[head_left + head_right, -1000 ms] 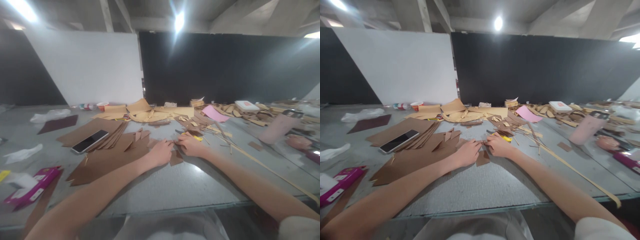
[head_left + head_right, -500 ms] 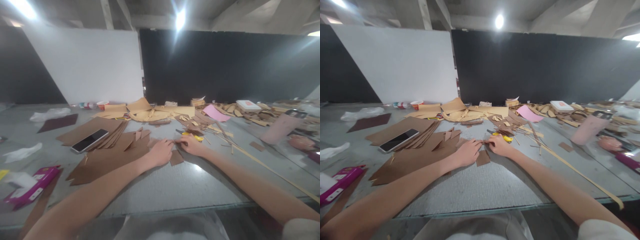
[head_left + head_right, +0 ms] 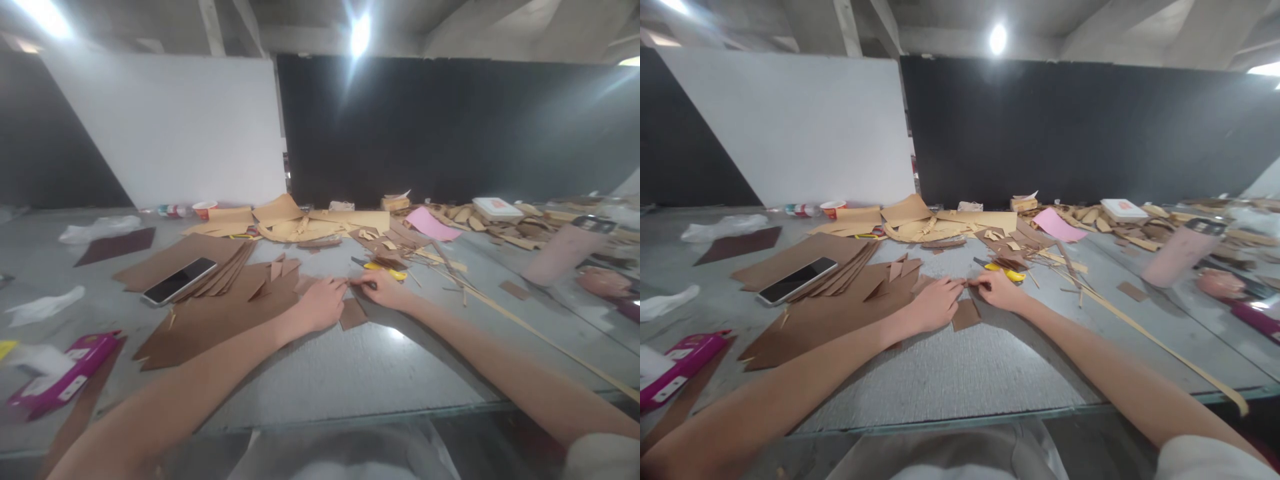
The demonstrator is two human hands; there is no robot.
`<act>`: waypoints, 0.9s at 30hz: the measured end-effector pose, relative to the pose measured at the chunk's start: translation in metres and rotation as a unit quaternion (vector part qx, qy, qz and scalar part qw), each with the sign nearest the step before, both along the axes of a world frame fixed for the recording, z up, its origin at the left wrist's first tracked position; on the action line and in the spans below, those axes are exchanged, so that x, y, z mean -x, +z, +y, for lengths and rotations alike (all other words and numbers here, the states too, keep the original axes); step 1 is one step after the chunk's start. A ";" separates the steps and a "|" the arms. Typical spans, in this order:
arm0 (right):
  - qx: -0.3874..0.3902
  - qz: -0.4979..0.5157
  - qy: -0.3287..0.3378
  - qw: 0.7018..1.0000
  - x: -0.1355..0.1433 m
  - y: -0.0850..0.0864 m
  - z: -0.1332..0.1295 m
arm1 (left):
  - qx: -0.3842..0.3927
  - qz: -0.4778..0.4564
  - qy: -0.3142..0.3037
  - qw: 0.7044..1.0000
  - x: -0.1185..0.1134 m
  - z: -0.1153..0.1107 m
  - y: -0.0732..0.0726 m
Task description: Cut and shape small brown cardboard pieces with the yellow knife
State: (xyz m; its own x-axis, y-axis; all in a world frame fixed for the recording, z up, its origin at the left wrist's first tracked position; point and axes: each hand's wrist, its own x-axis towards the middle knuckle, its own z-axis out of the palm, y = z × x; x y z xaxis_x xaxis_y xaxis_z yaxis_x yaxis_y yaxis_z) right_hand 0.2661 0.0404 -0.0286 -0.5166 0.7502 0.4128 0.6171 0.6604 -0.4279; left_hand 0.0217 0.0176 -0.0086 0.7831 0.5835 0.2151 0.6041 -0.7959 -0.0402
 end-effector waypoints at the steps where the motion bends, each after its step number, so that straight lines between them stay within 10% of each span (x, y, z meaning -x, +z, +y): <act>1: -0.002 -0.001 0.000 1.000 0.000 0.000 0.000 | -0.001 0.003 -0.002 1.000 0.000 0.000 0.000; 27: -0.092 -0.158 0.005 0.983 0.004 0.013 -0.012 | -0.015 0.018 0.001 1.000 0.000 -0.002 0.004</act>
